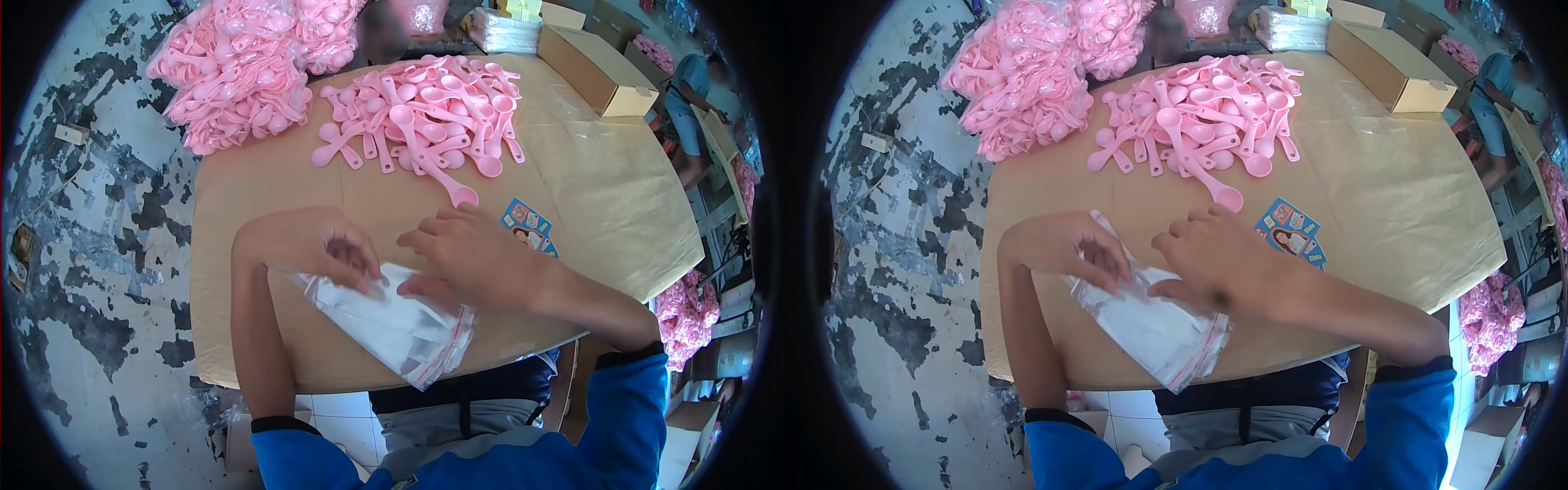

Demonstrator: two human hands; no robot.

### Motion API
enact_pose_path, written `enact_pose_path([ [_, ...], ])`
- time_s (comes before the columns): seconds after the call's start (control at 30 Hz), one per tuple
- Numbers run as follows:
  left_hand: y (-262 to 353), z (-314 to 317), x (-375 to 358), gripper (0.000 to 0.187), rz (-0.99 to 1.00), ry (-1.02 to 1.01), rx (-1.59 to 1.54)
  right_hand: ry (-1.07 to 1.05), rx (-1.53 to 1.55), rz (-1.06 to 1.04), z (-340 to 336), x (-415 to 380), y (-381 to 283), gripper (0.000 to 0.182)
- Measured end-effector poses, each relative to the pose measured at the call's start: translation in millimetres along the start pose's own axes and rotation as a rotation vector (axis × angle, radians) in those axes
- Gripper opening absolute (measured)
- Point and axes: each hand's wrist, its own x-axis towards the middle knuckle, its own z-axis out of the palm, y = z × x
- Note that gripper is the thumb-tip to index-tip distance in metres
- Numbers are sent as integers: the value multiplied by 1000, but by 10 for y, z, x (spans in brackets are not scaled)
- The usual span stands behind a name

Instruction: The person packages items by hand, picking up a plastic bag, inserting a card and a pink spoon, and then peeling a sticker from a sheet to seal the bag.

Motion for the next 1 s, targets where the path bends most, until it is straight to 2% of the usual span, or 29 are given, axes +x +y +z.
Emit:
enact_pose_path([
  [0.1,37,62,24,27,-41,-77,-18,-356,314,223,-92,119,-10,27],
  [0.2,52,116,38,28,-24,-131,-68,-312,434,202,-102,126,19,24],
  [0.4,231,191,81,27,44,-267,-23,-317,313,163,-35,115,-23,16],
  [0.5,205,224,137,28,57,-271,3,-226,256,78,34,64,-10,18],
  [0.6,159,237,182,30,13,-265,-16,-125,371,54,38,43,65,19],
  [0.73,148,249,202,30,-50,-257,-28,5,397,173,-56,51,167,17],
  [0.83,218,203,213,35,-131,-188,-144,154,446,218,-335,68,208,16],
  [0.93,91,253,324,40,243,120,-267,211,556,275,-524,70,257,16],
  [1.0,156,394,539,40,400,349,-567,183,597,313,-584,47,289,17],
])
